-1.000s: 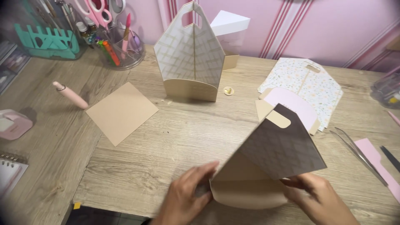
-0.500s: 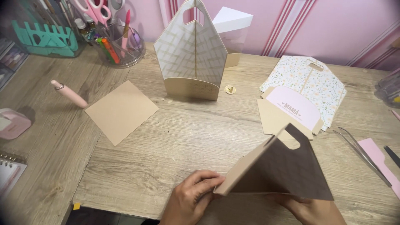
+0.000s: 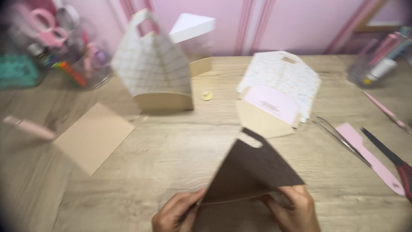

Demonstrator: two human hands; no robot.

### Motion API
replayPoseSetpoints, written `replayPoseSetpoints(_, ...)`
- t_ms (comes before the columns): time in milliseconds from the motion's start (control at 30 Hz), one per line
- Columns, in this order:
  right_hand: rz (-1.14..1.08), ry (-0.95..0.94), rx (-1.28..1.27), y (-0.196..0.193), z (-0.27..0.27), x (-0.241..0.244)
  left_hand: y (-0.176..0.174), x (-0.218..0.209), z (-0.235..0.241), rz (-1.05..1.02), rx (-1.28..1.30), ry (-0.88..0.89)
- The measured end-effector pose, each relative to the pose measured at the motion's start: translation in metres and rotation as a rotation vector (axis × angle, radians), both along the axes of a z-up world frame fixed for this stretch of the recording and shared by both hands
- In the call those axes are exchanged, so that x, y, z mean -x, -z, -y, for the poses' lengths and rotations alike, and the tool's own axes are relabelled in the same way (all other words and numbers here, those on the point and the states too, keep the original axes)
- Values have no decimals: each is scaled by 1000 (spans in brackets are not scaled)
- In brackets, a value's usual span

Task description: The person assembles a small paper gift bag by folding a beige cardboard piece, applying glue to its edges, and attaching a patterned paper front panel. They press the glued edges to secure the bag shape and handle the finished bag.

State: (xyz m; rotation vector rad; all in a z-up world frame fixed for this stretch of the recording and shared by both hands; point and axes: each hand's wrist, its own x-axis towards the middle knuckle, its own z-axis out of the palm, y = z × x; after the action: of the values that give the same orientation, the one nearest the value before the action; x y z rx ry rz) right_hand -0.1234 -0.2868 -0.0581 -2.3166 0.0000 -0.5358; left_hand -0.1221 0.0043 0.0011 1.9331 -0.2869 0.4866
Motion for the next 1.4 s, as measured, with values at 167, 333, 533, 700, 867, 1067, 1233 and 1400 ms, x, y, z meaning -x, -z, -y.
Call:
replayPoseSetpoints(167, -20, -14, -281, -22, -19, 6, 27, -4, -18, -111, -115, -104)
replayPoseSetpoints(333, 103, 18, -476, -58, -56, 13, 47, -6, -29, -183, -91, -203)
replayPoseSetpoints(533, 458, -181, -343, -70, -54, 16, 116, -49, -1, -680, -52, -390)
replayPoseSetpoints(700, 426, -232, -282, -77, -64, 28, 18, -20, -72, -183, -61, 332)
replayPoseSetpoints(867, 491, -98, -274, -73, -67, 39, 100, -55, -113, -65, 37, 1074)
replayPoseSetpoints(1067, 516, -252, -48, -79, -51, 30, 21, -23, -66, 85, 107, 606)
replayPoseSetpoints(1233, 451, -297, -21, -89, -50, 27, -1, -9, -47, 17, 4, 371)
replayPoseSetpoints(1400, 425, -77, -117, -89, -70, 18, 24, 5, -38, -323, -22, -162)
